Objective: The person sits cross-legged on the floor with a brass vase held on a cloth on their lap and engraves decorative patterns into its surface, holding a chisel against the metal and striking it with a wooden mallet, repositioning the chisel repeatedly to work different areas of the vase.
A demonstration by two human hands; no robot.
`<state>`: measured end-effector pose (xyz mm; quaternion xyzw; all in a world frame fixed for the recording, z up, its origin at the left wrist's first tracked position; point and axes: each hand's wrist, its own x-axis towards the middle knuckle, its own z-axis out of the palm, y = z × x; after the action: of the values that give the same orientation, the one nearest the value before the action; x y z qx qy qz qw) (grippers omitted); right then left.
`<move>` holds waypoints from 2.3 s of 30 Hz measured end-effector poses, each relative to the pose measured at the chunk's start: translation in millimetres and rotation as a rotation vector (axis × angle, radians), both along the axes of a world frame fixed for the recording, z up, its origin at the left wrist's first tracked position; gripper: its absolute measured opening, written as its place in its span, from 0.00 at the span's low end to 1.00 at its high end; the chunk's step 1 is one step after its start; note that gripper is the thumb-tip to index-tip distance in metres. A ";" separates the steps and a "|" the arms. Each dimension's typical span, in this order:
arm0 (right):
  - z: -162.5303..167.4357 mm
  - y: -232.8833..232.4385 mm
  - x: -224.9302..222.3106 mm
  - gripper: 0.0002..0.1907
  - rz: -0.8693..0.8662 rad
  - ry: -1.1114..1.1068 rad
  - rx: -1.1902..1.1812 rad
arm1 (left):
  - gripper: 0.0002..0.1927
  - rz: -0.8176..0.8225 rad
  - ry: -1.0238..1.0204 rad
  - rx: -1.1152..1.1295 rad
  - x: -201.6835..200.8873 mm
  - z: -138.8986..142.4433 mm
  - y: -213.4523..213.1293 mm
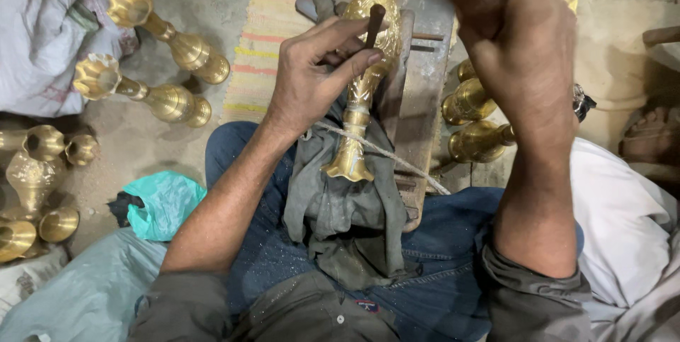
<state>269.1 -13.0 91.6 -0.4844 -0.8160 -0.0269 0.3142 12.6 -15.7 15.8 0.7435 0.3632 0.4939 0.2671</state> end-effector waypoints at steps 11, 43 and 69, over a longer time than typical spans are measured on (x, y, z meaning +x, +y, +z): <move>4.3 -6.5 -4.6 0.16 0.096 0.106 0.099 | 0.17 -0.045 -0.079 -0.043 -5.2 -11.3 -12.7; -8.7 1.8 -6.0 0.13 -0.003 -0.132 0.064 | 0.18 -0.026 -0.124 -0.091 -3.1 -16.3 -2.6; -32.4 46.1 -26.8 0.53 0.322 0.515 -0.610 | 0.17 -0.146 0.042 -0.039 2.6 8.8 8.8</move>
<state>242.3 33.1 59.2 -0.4124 -0.7467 0.3866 0.3505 15.2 -6.9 24.6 0.7729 0.3231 0.4503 0.3089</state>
